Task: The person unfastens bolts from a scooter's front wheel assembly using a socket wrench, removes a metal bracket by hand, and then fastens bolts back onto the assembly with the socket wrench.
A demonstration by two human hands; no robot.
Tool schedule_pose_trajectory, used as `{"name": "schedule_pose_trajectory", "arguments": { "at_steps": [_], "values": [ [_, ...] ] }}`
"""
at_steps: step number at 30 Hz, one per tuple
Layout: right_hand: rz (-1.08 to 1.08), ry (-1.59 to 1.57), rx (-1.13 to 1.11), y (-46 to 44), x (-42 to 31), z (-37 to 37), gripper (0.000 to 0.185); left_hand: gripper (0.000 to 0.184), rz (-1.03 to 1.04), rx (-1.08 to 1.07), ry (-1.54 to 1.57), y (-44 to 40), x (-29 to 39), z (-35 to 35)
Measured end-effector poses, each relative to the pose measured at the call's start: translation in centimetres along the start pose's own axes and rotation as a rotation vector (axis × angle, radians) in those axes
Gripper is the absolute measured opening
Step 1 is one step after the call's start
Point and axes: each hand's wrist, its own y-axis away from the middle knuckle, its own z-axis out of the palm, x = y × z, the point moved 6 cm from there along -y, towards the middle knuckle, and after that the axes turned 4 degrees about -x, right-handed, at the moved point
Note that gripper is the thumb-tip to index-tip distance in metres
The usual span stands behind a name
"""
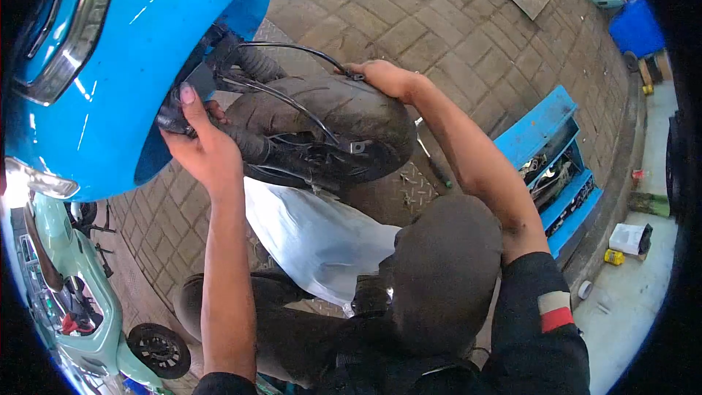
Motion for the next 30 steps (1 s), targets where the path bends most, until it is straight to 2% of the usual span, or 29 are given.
{"name": "schedule_pose_trajectory", "arguments": {
  "at_steps": [2,3,6,10,12,13,14,15,16,18,19,21,22,23,25,27,28,30],
  "values": [
    [-0.137,0.22,-0.017,-0.1,0.3,0.5,0.045,0.045,-0.022,-0.025,0.008,-0.1,0.1,-0.4],
    [-0.125,0.192,-0.037,1.5,-0.9,1.2,0.052,0.045,-0.012,-0.021,0.024,-0.3,0.1,-0.7],
    [-0.151,0.34,-0.059,3.0,-0.5,3.5,0.054,0.042,-0.04,-0.078,0.077,-0.7,-0.8,-3.1],
    [-0.177,0.43,-0.077,7.4,-3.9,7.0,0.052,0.039,-0.154,-0.194,0.153,-1.4,-2.3,-6.3],
    [0.026,0.195,-0.225,8.7,-5.5,8.5,0.054,0.039,-0.169,-0.221,0.176,-1.6,-3.0,-7.2],
    [-0.101,0.427,-0.286,8.4,-5.9,9.2,0.056,0.038,-0.143,-0.148,0.16,-1.7,-3.2,-7.9],
    [-0.105,0.452,-0.291,7.7,-5.8,9.5,0.056,0.038,-0.12,-0.073,0.145,-1.7,-3.7,-8.7],
    [0.072,0.351,-0.316,7.7,-5.5,10.1,0.057,0.043,-0.187,-0.165,0.14,-1.9,-5.7,-10.0],
    [0.251,0.247,-0.335,8.6,-5.8,11.0,0.058,0.043,-0.184,-0.144,0.152,-1.9,-6.6,-10.6],
    [0.173,0.28,-0.265,10.1,-7.4,12.0,0.063,0.048,-0.256,-0.21,0.212,-1.9,-7.4,-11.0],
    [0.124,0.328,-0.302,10.1,-7.8,12.6,0.059,0.051,-0.26,-0.173,0.091,-1.7,-7.0,-11.6],
    [0.072,0.393,-0.351,10.1,-9.1,13.5,0.054,0.052,-0.268,-0.156,0.126,-1.3,-6.3,-11.7],
    [0.151,0.328,-0.313,10.4,-9.9,13.8,0.05,0.053,-0.278,-0.168,0.151,-1.4,-6.3,-11.8],
    [0.237,0.25,-0.272,11.2,-10.5,14.4,0.046,0.04,-0.279,-0.22,0.231,-1.7,-10.1,-12.4],
    [0.329,0.175,-0.222,11.6,-10.4,15.5,0.042,0.04,-0.284,-0.223,0.257,-1.9,-9.0,-12.4],
    [0.139,0.759,0.036,11.2,-11.2,15.0,0.043,0.041,-0.289,-0.228,0.286,-1.9,-8.4,-12.0],
    [0.143,0.762,0.037,11.1,-10.8,15.1,0.043,0.041,-0.264,-0.25,0.235,-2.0,-8.2,-11.9],
    [-0.157,0.296,0.453,11.2,-12.2,12.7,0.044,0.041,-0.235,-0.258,0.177,-2.0,-7.1,-11.6]
  ]
}}
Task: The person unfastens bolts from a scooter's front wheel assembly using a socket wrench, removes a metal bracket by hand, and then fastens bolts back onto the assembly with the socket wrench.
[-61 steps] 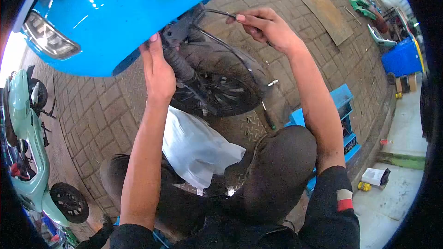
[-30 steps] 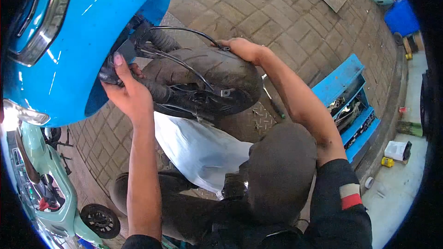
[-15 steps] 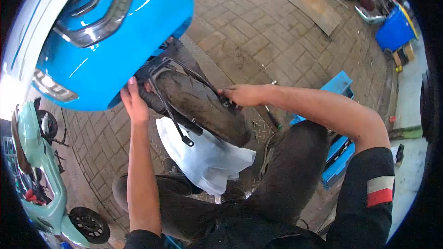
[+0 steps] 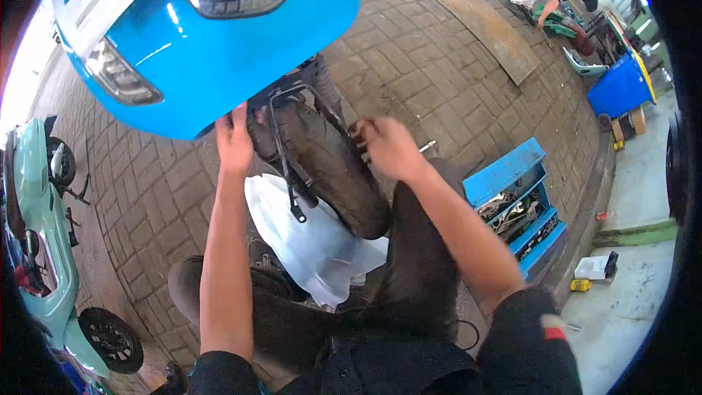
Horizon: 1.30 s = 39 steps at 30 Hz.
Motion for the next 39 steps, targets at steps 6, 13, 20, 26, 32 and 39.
{"name": "schedule_pose_trajectory", "arguments": {
  "at_steps": [6,13,20,26,32,39],
  "values": [
    [-0.149,-0.238,0.0,1.5,-6.4,-0.7,0.04,0.038,0.023,-0.018,0.132,0.4,1.3,1.0],
    [-0.292,-0.186,0.216,2.2,-10.0,-1.1,0.026,0.055,-0.064,0.017,0.013,1.1,3.0,1.8],
    [-0.235,-0.193,0.219,0.9,-11.0,-1.2,0.026,0.062,-0.051,0.039,0.04,0.8,2.4,1.5],
    [-0.334,-0.207,0.338,0.8,-9.1,-0.9,0.027,0.059,-0.084,0.051,0.011,0.8,3.0,1.6],
    [-0.331,-0.237,0.303,0.4,-8.8,-1.3,0.024,0.062,-0.115,0.069,-0.053,0.6,2.4,1.3],
    [-0.363,-0.198,0.348,0.3,-9.0,-1.1,0.024,0.075,-0.08,0.001,0.259,-0.4,1.2,0.6]
  ]
}}
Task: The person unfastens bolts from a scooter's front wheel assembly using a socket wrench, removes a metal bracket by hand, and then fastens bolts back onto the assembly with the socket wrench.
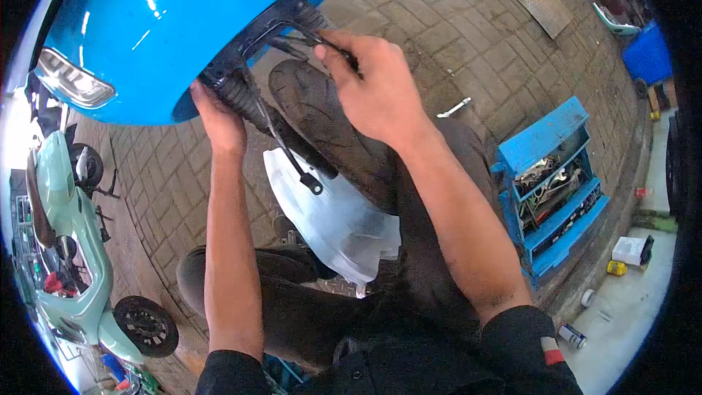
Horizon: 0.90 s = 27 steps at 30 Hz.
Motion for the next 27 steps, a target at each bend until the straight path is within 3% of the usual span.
{"name": "schedule_pose_trajectory", "arguments": {
  "at_steps": [12,21,26,27],
  "values": [
    [0.064,0.011,-0.05,0.0,-0.6,-0.3,0.026,0.065,-0.013,0.004,-0.221,0.6,0.3,0.0],
    [0.083,-0.029,-0.056,0.0,-0.2,-0.2,0.025,0.061,0.094,0.0,-0.266,0.6,0.7,0.6],
    [0.065,-0.047,-0.095,0.4,0.3,-1.4,0.028,0.061,-0.045,-0.088,-0.155,2.0,0.5,0.3],
    [0.058,-0.057,-0.122,0.1,0.2,-2.2,0.03,0.069,-0.045,0.112,-0.091,3.2,-0.5,-0.1]
  ]
}}
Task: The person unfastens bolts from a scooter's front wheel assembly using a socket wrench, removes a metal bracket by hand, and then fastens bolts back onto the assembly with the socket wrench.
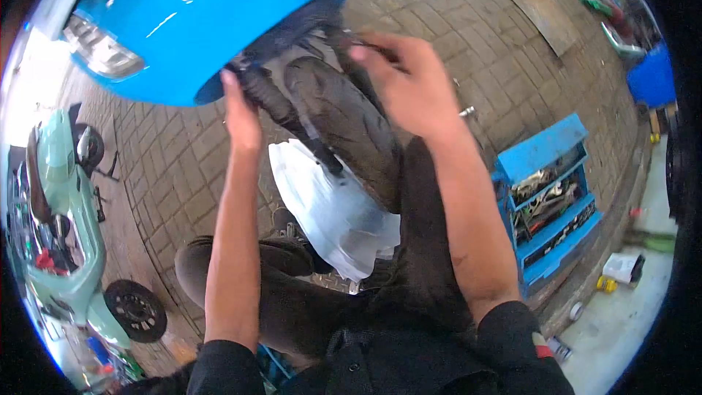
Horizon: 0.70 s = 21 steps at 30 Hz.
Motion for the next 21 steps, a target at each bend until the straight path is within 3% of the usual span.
{"name": "schedule_pose_trajectory", "arguments": {
  "at_steps": [2,4,5,7,8,9,10,13,17,19,21],
  "values": [
    [0.037,-0.05,0.089,0.8,-0.2,-2.9,0.033,0.082,-0.055,-0.128,-0.237,1.0,-5.6,-5.2],
    [0.135,-0.071,0.043,0.2,1.2,-4.9,0.033,0.094,-0.202,0.227,-0.586,6.6,-8.2,-8.6],
    [0.164,-0.081,0.022,-0.1,1.9,-5.7,0.033,0.097,-0.308,0.455,-0.833,10.3,-13.2,-12.2],
    [0.376,-0.283,0.025,-0.4,3.9,-6.0,0.033,0.125,-0.814,0.399,-1.056,18.7,-20.7,-15.6],
    [0.36,-0.282,0.016,-0.6,4.1,-5.7,0.033,0.141,-1.028,0.395,-0.999,23.0,-21.5,-14.6],
    [0.398,-0.334,0.019,-0.7,4.8,-5.2,0.031,0.145,-1.137,0.437,-0.914,26.0,-22.0,-13.8],
    [0.441,-0.384,0.016,-0.7,5.3,-4.8,0.03,0.142,-0.97,0.286,-0.508,25.8,-23.1,-13.2],
    [0.422,-0.351,-0.011,-1.0,5.3,-4.4,0.029,0.143,-0.942,0.208,-0.409,25.4,-22.8,-13.2],
    [0.417,-0.341,0.015,-1.3,5.1,-4.2,0.029,0.12,-1.182,0.198,-0.165,24.2,-30.1,-18.9],
    [0.481,-0.334,0.039,-0.7,6.0,-4.3,0.03,0.116,-1.222,0.169,-0.082,23.4,-27.5,-16.3],
    [0.486,-0.314,0.059,-0.6,5.6,-4.3,0.03,0.109,-1.075,0.127,0.067,22.8,-29.4,-16.2]
  ]
}}
